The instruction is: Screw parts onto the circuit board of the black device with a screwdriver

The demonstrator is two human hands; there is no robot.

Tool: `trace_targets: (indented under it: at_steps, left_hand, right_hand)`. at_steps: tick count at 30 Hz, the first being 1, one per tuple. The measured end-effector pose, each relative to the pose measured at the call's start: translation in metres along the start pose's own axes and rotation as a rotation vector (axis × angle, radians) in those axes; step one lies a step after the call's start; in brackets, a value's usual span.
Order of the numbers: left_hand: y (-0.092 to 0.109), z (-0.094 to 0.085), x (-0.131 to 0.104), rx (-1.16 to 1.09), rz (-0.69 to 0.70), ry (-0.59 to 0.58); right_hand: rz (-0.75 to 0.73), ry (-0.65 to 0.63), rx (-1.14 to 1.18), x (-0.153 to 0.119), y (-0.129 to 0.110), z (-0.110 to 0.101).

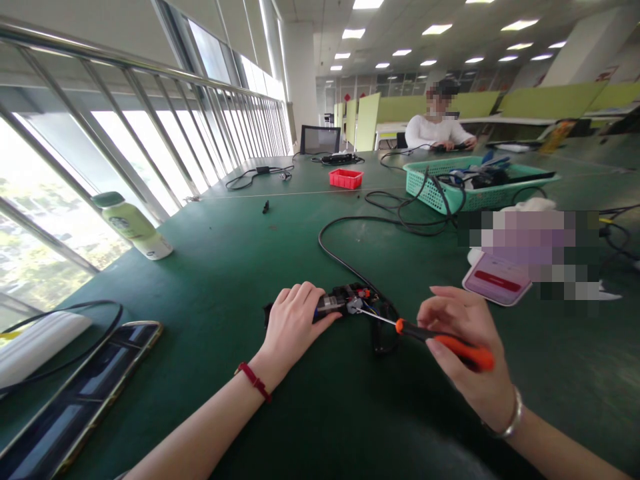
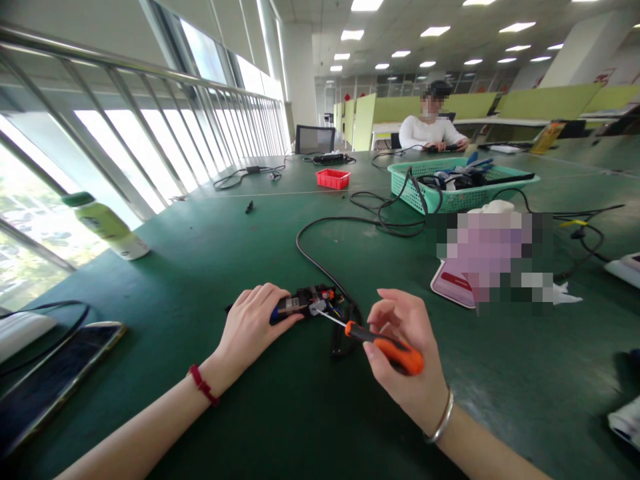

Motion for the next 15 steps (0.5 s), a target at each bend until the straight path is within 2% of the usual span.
trace_targets:
  at_steps: [6,11,15]
  left_hand:
    - [0.0000,0.0006,0.0002,-0.002,0.005,-0.004]
    - [-0.0004,0.0005,0.0004,0.020,0.007,0.006]
    - [0.0002,-0.0009,0.0002,0.022,0.013,0.006]
  right_hand:
    - [0.131,-0.052,-0.117,-0.0043,-0.0016,-0.0030]
    - [0.008,0.027,0.015,-0.0023,0.0019,-0.0019]
    - [0.178,-0.046,0.045,-0.0014,-0.0004,-0.0004]
Point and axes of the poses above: each hand's wrist, its own x-axis towards the middle knuckle, its own z-axis out of the palm, y = z × x, the point moved 1 cm from there along x, towards the middle knuckle, and after that the axes turned 12 degrees about x, right-handed, at the moved point
